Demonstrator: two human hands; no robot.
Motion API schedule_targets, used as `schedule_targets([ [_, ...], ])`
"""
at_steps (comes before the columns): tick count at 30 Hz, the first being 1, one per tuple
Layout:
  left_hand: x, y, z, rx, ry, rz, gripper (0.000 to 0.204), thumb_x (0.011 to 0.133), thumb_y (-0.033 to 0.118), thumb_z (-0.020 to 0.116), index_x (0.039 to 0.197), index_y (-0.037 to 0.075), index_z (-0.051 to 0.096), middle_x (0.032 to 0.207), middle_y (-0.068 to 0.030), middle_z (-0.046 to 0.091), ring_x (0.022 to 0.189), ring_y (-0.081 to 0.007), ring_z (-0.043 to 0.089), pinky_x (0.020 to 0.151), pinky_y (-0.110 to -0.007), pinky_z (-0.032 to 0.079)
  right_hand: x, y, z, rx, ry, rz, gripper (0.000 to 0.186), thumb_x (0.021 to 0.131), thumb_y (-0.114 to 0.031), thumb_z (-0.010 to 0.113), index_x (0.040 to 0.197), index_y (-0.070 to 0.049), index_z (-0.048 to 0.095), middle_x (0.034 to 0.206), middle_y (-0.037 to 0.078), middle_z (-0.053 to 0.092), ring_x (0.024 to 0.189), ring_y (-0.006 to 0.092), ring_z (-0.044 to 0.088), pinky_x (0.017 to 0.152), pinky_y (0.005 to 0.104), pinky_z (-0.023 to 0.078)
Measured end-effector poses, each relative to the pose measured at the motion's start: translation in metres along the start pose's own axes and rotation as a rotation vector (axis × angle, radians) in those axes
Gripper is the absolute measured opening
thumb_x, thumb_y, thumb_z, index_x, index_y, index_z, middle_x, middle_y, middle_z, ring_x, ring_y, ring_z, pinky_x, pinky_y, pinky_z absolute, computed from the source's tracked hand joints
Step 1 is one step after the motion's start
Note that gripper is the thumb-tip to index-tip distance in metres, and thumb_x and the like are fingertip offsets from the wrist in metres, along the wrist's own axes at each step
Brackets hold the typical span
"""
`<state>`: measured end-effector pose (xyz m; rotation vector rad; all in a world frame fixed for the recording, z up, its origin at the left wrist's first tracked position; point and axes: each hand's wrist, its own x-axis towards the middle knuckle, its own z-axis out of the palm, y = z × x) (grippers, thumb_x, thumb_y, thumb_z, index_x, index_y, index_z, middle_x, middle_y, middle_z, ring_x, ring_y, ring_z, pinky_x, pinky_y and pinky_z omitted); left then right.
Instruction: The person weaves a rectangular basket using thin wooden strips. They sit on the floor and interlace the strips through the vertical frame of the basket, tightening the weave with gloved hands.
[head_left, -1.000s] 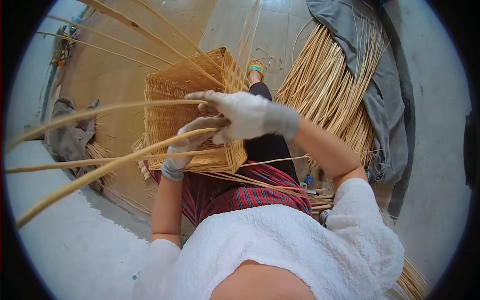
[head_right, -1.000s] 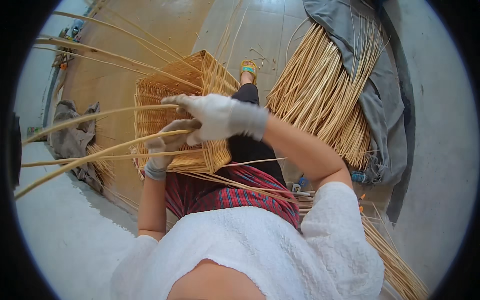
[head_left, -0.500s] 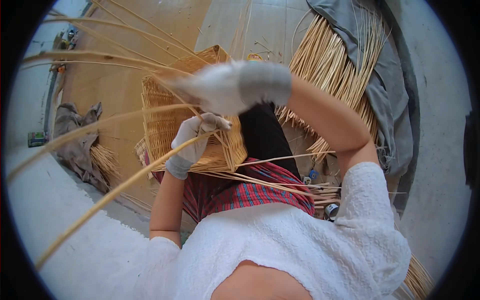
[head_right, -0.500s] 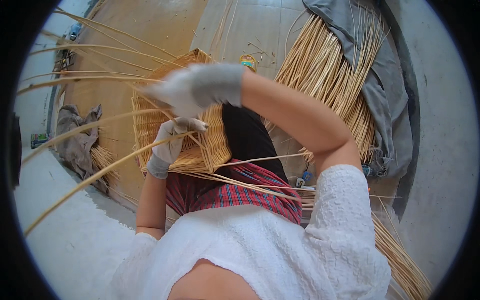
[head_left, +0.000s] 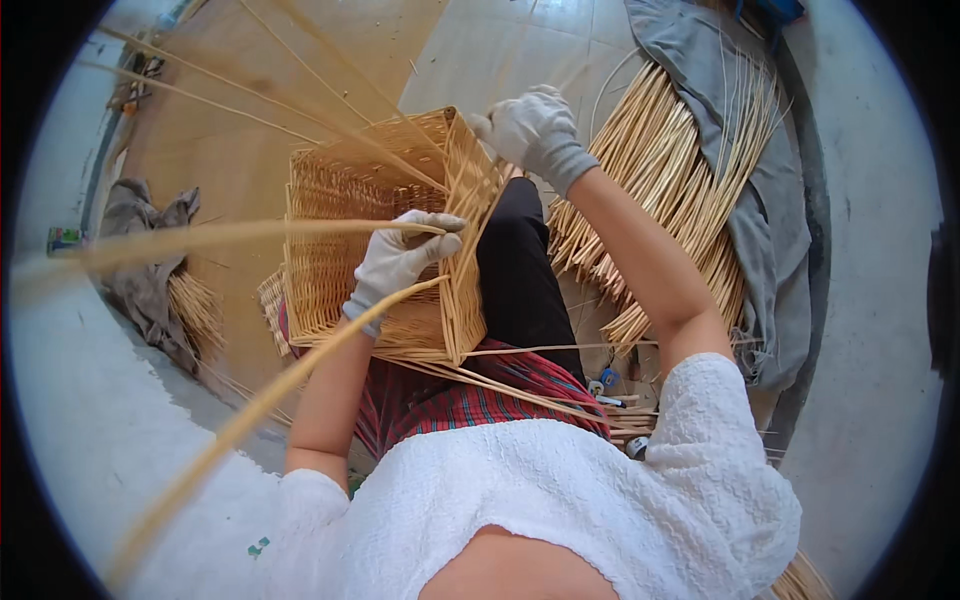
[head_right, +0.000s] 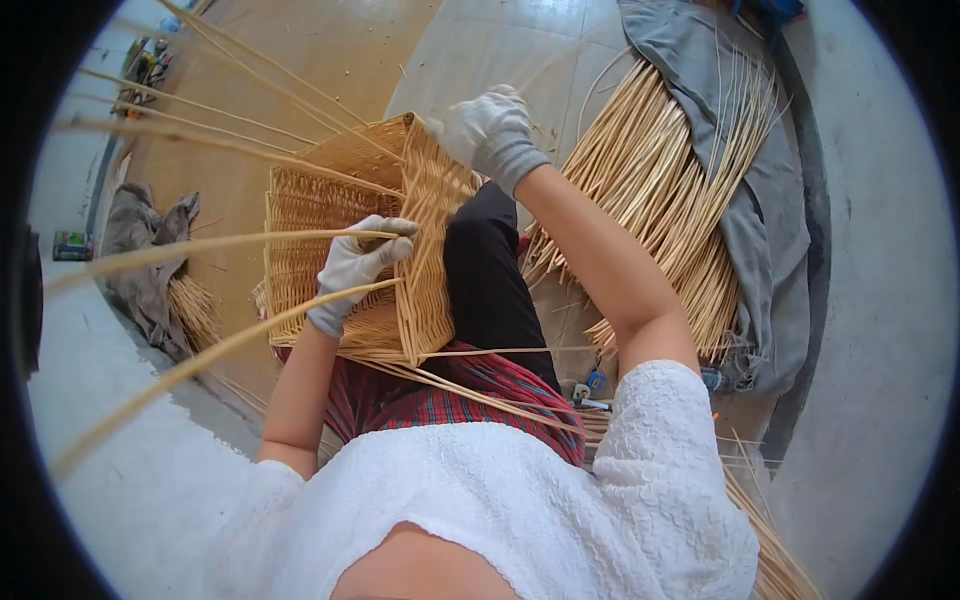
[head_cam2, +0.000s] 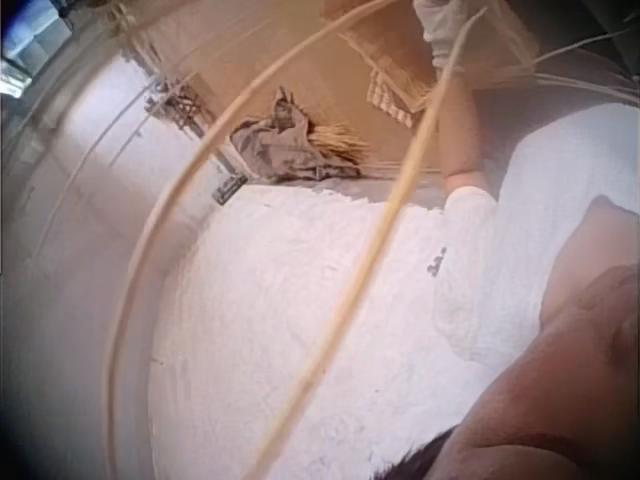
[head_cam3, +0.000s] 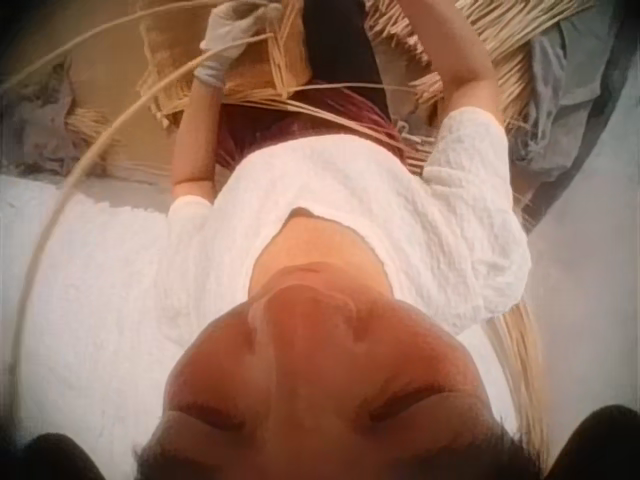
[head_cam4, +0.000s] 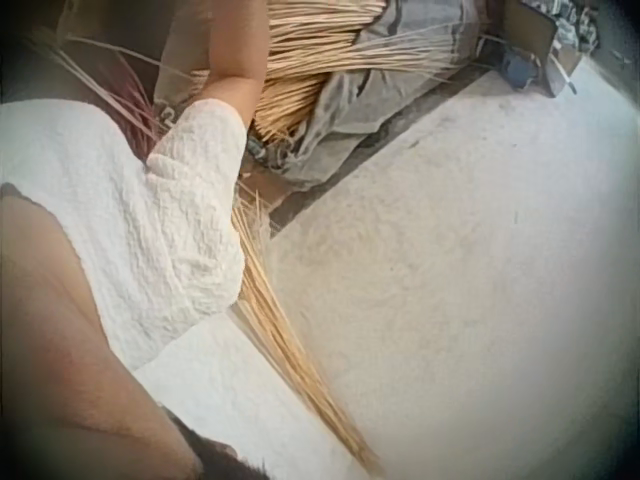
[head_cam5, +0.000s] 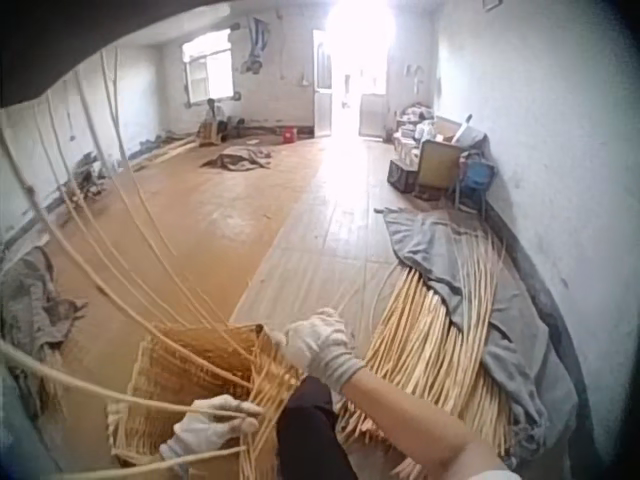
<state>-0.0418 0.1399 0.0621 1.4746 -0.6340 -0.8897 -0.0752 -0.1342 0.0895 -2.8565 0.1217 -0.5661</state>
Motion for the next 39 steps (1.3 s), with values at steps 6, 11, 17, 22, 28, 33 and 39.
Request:
schedule_targets([
  [6,0.006,-0.017,-0.018,0.010,-0.101,0.089,0.043,0.096,0.038,0.075,0.118,0.001,0.075,0.115,-0.0077,0.076,0.110,-0.0169,0.067,0.103,-0.034,0.050,-0.043,-0.030,0.005,0.502,0.169,0.391,0.041,0.095,-0.028,0.075,0.122,0.001,0.063,0.105,0.014,0.074,0.092,0.0277,0.073,0.091,0.0409,0.056],
  [11,0.012,-0.019,-0.019,0.051,-0.093,0.176,0.062,0.096,0.059,0.064,0.117,0.002,0.076,0.113,-0.0085,0.077,0.112,-0.0185,0.068,0.104,-0.037,0.050,-0.064,-0.037,0.014,1.454,-0.051,0.811,0.038,0.095,-0.017,0.076,0.123,0.003,0.058,0.104,0.009,0.071,0.091,0.0174,0.072,0.067,0.0300,0.061],
  [17,0.003,-0.021,-0.005,0.019,0.010,0.248,0.038,0.101,0.029,0.069,0.128,0.002,0.070,0.126,-0.0075,0.068,0.118,-0.0156,0.059,0.106,-0.034,0.046,-0.041,-0.063,-0.026,0.883,0.375,-0.259,0.045,0.087,-0.007,0.077,0.130,-0.015,0.066,0.119,0.005,0.071,0.111,0.0217,0.067,0.100,0.0397,0.054],
  [22,-0.003,-0.004,-0.003,0.606,0.187,0.542,0.042,0.099,0.022,0.071,0.136,0.004,0.064,0.138,-0.0148,0.059,0.126,-0.0263,0.056,0.111,-0.040,0.042,-0.001,-0.104,-0.017,0.015,0.208,-0.307,0.051,0.080,-0.004,0.072,0.128,-0.022,0.073,0.132,0.008,0.066,0.122,0.0251,0.062,0.103,0.0394,0.051],
  [28,0.018,-0.011,-0.024,0.822,0.037,0.604,0.047,0.103,0.034,0.065,0.139,0.004,0.063,0.136,-0.0131,0.064,0.132,-0.0288,0.056,0.114,-0.041,0.041,0.043,0.026,0.004,1.369,-0.040,-0.130,0.033,0.090,-0.011,0.072,0.123,-0.008,0.072,0.115,0.009,0.072,0.101,0.0264,0.071,0.092,0.0364,0.056],
  [33,0.022,-0.020,-0.013,0.455,0.021,0.277,0.040,0.110,0.026,0.054,0.144,0.004,0.060,0.142,-0.0105,0.063,0.134,-0.0225,0.056,0.116,-0.036,0.039,-0.048,0.037,0.049,0.789,0.339,0.361,0.039,0.094,-0.015,0.074,0.132,-0.008,0.066,0.109,0.010,0.074,0.097,0.0190,0.070,0.086,0.0344,0.056],
  [39,-0.068,0.018,0.014,0.626,0.165,0.154,0.043,0.111,0.024,0.046,0.142,-0.004,0.057,0.143,-0.0191,0.060,0.131,-0.0299,0.058,0.116,-0.046,0.042,-0.298,0.095,0.087,0.522,-0.150,0.862,0.050,0.099,-0.046,0.060,0.121,-0.001,0.065,0.111,0.026,0.072,0.102,0.0356,0.070,0.089,0.0424,0.055],
])
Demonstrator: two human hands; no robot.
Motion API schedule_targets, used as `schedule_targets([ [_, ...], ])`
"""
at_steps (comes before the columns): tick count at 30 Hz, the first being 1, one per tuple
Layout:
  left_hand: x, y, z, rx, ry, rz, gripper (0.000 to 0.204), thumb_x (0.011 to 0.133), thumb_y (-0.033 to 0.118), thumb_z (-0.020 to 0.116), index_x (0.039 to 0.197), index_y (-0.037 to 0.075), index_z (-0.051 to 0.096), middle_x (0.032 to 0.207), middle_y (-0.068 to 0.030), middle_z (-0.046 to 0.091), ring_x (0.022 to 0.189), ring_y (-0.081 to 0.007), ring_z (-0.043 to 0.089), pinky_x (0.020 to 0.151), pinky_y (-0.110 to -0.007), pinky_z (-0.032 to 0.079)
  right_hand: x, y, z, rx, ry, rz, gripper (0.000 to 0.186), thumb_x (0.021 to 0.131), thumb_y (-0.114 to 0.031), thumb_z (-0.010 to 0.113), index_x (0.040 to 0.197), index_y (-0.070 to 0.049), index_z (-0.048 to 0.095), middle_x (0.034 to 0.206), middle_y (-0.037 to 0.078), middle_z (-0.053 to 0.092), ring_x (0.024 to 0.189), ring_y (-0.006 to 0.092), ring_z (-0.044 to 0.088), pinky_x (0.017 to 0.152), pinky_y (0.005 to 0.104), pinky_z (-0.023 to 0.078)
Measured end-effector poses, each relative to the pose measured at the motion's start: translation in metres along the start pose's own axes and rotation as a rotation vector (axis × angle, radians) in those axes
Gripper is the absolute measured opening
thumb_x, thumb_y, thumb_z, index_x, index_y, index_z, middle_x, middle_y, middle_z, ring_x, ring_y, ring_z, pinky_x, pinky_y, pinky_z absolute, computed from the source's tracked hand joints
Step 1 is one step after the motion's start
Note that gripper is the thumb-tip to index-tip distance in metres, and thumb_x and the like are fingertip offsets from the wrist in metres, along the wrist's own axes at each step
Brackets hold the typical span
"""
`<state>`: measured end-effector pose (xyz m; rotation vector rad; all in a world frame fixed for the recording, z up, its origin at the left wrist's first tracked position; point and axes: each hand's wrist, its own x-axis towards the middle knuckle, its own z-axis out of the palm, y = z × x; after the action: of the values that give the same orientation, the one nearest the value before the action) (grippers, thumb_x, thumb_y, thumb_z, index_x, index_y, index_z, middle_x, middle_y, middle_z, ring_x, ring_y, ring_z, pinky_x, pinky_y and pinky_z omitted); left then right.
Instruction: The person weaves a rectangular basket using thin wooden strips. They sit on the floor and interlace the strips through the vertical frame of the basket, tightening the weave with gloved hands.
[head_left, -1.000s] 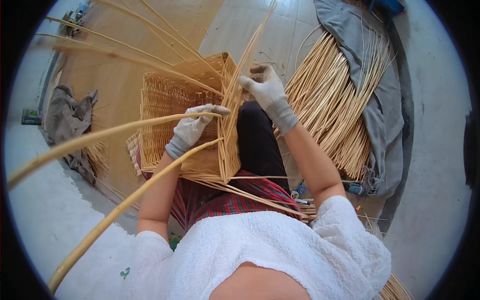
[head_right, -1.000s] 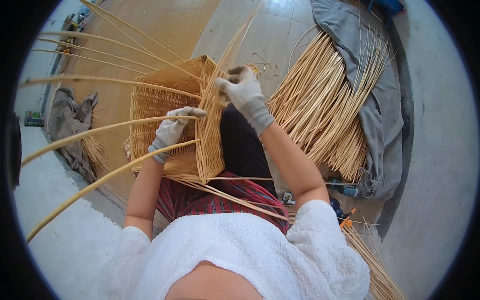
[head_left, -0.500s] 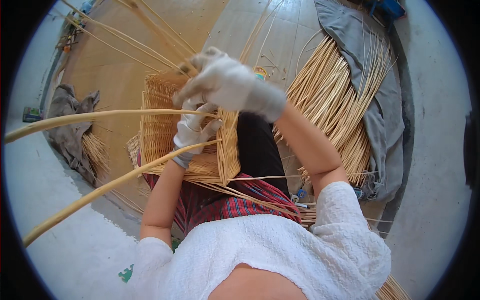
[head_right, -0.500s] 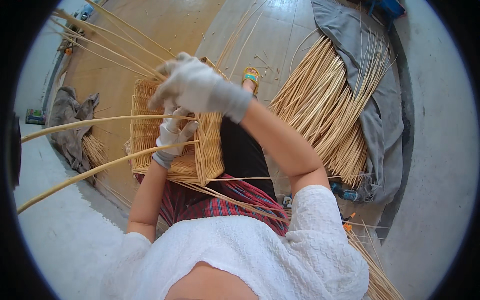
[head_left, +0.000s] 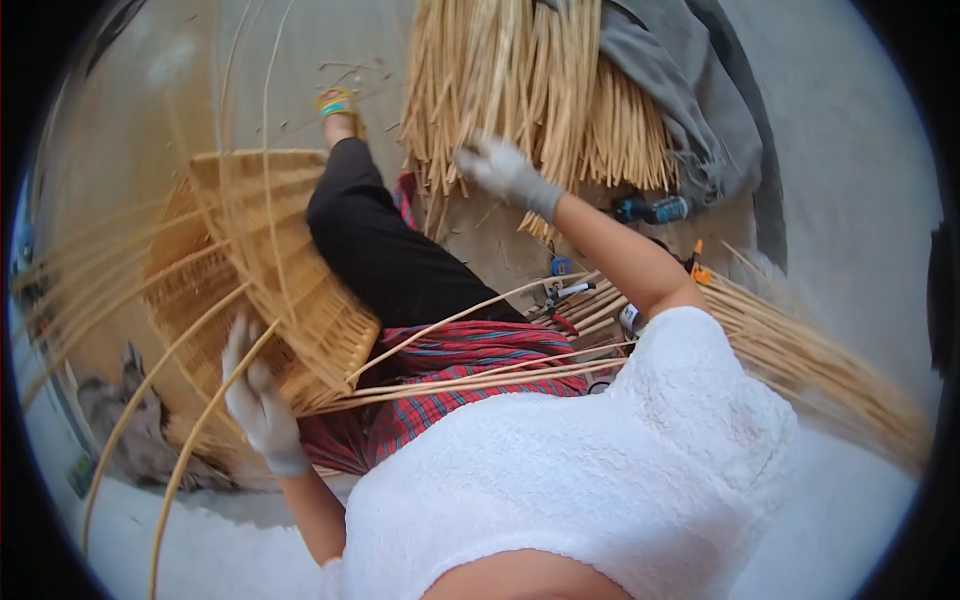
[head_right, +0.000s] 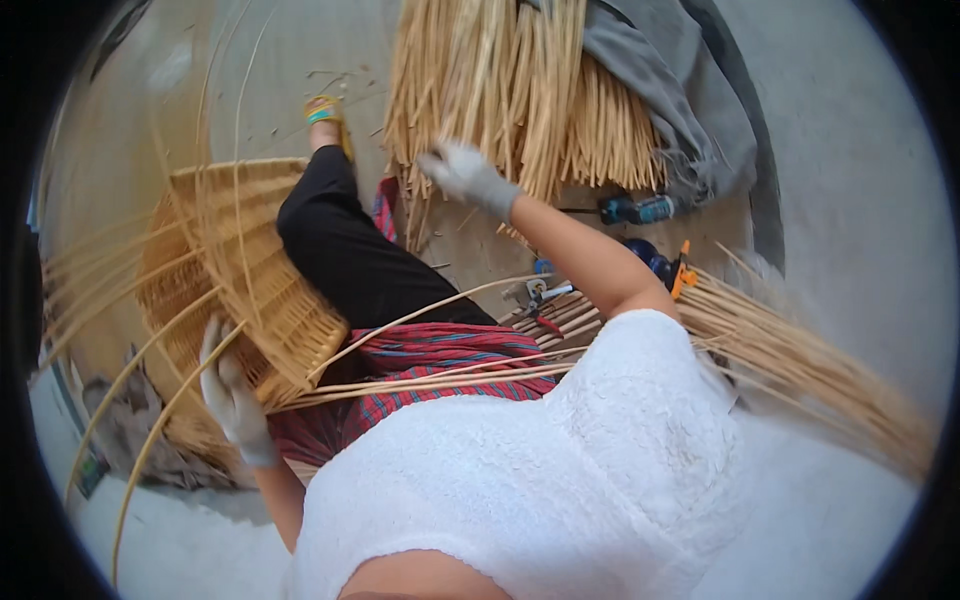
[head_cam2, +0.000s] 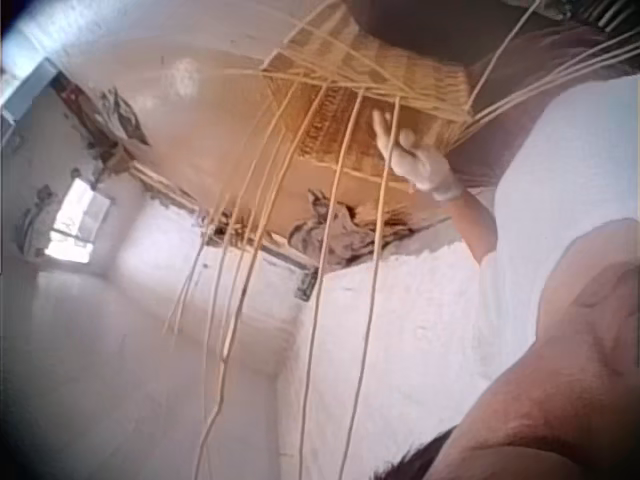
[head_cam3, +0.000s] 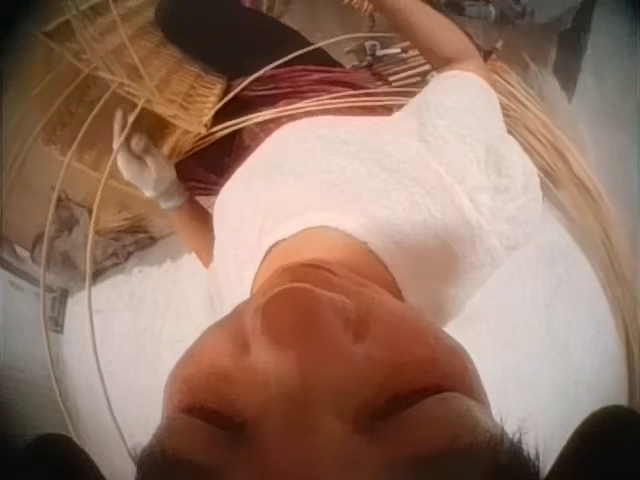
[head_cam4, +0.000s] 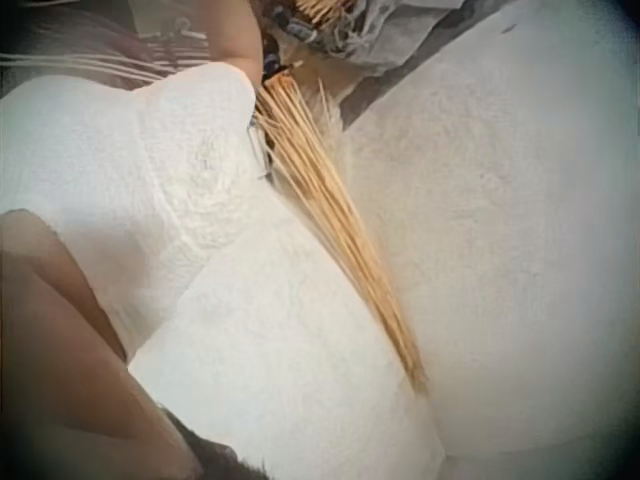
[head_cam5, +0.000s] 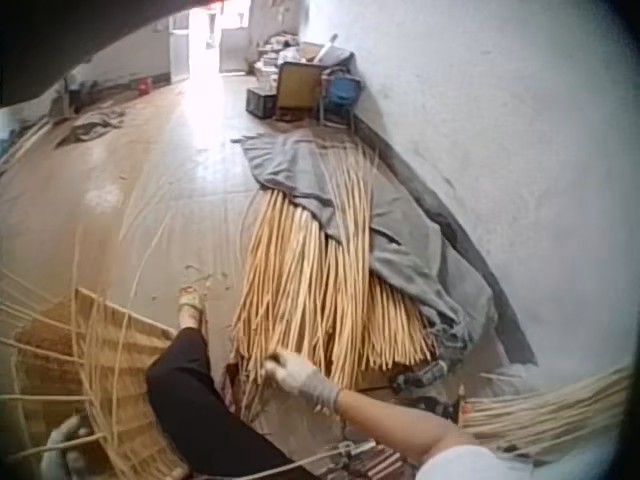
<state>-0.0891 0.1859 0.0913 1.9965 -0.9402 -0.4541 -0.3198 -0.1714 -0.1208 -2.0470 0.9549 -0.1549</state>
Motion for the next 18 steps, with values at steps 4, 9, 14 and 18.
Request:
schedule_targets([
  [4,-0.064,0.005,0.014,0.545,0.054,0.228,0.048,0.111,0.038,0.043,0.129,-0.002,0.064,0.122,-0.0169,0.067,0.118,-0.0343,0.062,0.117,-0.051,0.037,-0.169,0.114,0.085,-0.211,-0.714,0.248,0.044,0.087,-0.040,0.062,0.105,-0.003,0.076,0.096,0.020,0.077,0.089,0.0353,0.075,0.083,0.0458,0.059],
  [9,-0.069,-0.011,0.055,0.690,0.232,0.372,0.051,0.109,0.046,0.044,0.120,0.002,0.067,0.108,-0.0142,0.068,0.104,-0.0337,0.062,0.105,-0.048,0.042,-0.231,0.169,0.138,-0.913,-0.862,0.220,0.028,0.090,-0.029,0.069,0.112,-0.014,0.080,0.119,0.014,0.076,0.112,0.0306,0.072,0.090,0.0466,0.057],
  [14,-0.045,0.005,0.053,0.577,0.333,0.357,0.055,0.110,0.046,0.041,0.115,-0.001,0.068,0.104,-0.0162,0.069,0.098,-0.0340,0.063,0.092,-0.044,0.047,-0.255,0.228,0.123,-0.733,-0.335,0.673,0.022,0.094,-0.023,0.063,0.102,-0.014,0.081,0.109,0.014,0.078,0.104,0.0294,0.075,0.087,0.0436,0.059],
  [18,-0.019,0.022,0.054,0.566,0.339,0.325,0.044,0.107,0.037,0.049,0.110,-0.001,0.071,0.105,-0.0170,0.070,0.099,-0.0345,0.065,0.092,-0.044,0.049,-0.261,0.242,0.137,-0.793,-0.442,0.563,0.025,0.096,-0.024,0.060,0.107,-0.014,0.081,0.113,0.011,0.078,0.105,0.0280,0.075,0.087,0.0425,0.059],
])
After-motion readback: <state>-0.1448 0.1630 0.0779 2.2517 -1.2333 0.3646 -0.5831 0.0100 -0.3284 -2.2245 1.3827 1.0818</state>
